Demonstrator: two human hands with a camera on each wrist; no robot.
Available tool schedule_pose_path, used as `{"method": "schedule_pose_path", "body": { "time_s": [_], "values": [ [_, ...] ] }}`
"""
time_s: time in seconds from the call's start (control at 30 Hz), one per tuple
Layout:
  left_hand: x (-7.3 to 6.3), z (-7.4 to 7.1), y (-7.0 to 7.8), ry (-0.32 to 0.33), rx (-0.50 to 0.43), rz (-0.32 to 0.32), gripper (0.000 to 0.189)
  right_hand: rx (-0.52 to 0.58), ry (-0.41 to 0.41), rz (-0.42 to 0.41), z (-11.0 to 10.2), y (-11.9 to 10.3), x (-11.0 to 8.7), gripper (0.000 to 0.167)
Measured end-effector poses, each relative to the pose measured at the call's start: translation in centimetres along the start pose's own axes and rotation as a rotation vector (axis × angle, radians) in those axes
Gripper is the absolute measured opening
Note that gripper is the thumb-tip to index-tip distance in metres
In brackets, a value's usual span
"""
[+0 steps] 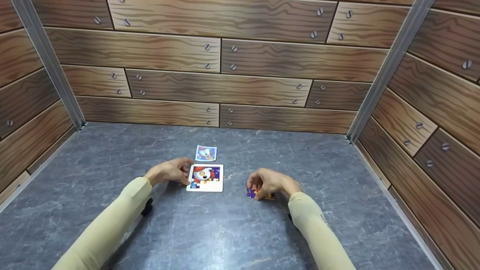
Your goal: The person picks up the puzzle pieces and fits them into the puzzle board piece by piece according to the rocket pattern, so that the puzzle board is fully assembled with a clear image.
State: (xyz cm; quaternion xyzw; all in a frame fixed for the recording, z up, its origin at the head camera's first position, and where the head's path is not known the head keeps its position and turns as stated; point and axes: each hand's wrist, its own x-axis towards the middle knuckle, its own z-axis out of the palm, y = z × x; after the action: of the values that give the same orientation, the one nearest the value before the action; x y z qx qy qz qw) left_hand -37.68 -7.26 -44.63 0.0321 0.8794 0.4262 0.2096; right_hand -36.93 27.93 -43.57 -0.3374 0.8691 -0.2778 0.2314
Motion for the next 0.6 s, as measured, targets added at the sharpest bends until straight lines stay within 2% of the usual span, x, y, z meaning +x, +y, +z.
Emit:
{"method": "schedule_pose_path", "body": {
  "time_s": [0.2, 0.33, 0.47, 0.6],
  "values": [
    [-0.1, -0.2, 0.0, 0.017, 0.025, -0.004, 0.07, -0.021, -0.002, -0.006, -0.3, -0.5, 0.3, 0.03],
    [-0.2, -0.3, 0.2, 0.023, 0.016, -0.005, 0.071, 0.022, -0.008, -0.009, -0.5, -0.8, 0.7, 0.027],
    [-0.2, -0.4, 0.1, 0.02, 0.03, 0.022, 0.071, 0.075, -0.019, 0.001, -0.5, -1.2, 1.3, 0.021],
    [-0.1, -0.1, -0.3, 0.012, 0.039, 0.051, 0.07, 0.082, -0.028, 0.021, -0.2, -1.7, 2.0, 0.018]
  ]
}}
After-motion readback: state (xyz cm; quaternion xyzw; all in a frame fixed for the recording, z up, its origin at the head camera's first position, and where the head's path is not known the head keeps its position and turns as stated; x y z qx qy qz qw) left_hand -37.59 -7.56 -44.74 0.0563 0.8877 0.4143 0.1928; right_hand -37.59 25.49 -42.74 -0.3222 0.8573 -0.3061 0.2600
